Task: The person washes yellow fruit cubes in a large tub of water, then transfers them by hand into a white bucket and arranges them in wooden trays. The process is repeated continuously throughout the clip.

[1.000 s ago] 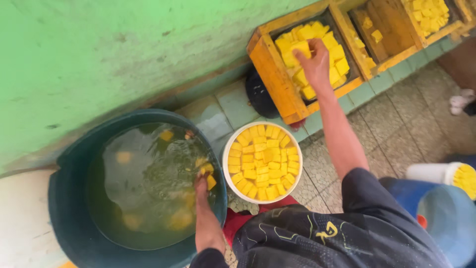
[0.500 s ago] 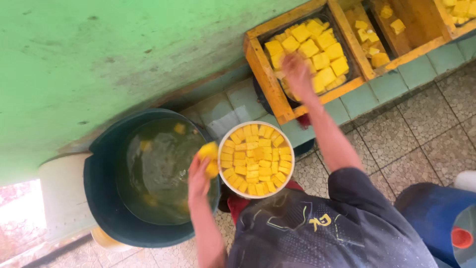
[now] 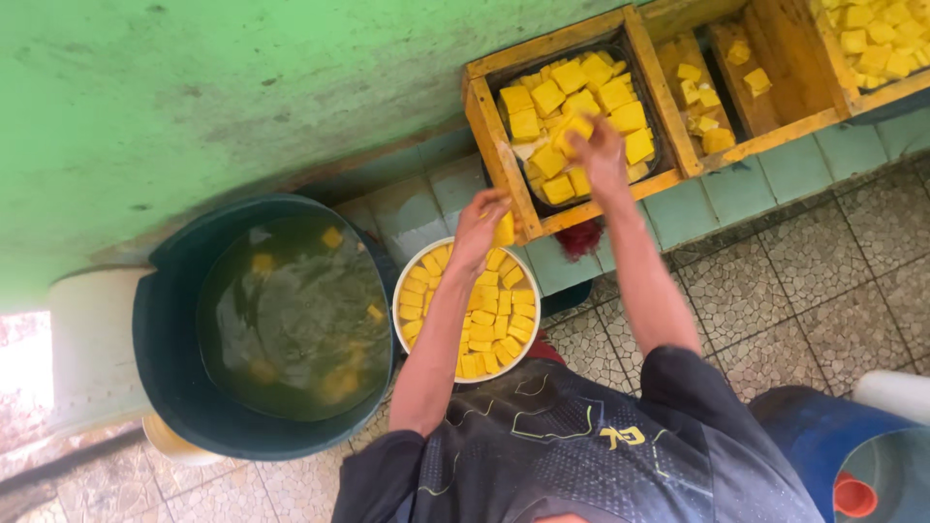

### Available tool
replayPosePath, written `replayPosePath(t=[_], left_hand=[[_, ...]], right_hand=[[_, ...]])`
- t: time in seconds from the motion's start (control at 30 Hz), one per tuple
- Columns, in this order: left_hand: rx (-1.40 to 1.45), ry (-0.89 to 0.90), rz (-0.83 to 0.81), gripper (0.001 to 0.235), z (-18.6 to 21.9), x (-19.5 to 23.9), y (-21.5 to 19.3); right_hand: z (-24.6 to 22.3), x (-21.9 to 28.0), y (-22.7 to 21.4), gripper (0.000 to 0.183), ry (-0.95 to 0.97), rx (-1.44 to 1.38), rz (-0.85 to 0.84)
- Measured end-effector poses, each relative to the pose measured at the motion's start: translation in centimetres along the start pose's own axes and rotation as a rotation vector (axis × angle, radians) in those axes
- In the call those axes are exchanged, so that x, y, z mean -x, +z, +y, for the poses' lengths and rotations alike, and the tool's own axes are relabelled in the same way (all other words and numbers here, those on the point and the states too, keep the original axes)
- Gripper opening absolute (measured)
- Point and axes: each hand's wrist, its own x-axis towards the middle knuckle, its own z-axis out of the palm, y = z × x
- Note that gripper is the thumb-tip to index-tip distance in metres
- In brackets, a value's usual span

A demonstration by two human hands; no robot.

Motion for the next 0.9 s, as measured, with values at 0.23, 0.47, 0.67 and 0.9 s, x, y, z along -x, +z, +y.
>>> replayPosePath(t=[0.23, 0.47, 0.67, 0.9], left_hand=[[0.152, -0.080, 0.126, 0.025, -4.3, 4.4, -3.7], [0.198, -0.121, 0.132, 0.023, -4.6, 5.5, -3.6], [0.279, -0.093, 0.084, 0.028, -4.0, 5.5, -2.0], [0.175, 0.237, 0.087, 0.048, -1.9, 4.5, 1.3]], right_hand=[[0.0, -6.9, -0.3, 0.044, -0.443, 1.043, -0.167], [-1.5, -5.9, 0.5, 0.033, -0.534, 1.133, -0.237], [-2.0, -2.8, 0.6, 0.025, -0.787, 1.246, -0.188], [-2.3, 3.6, 1.8, 0.029, -0.325, 0.554, -0.211]])
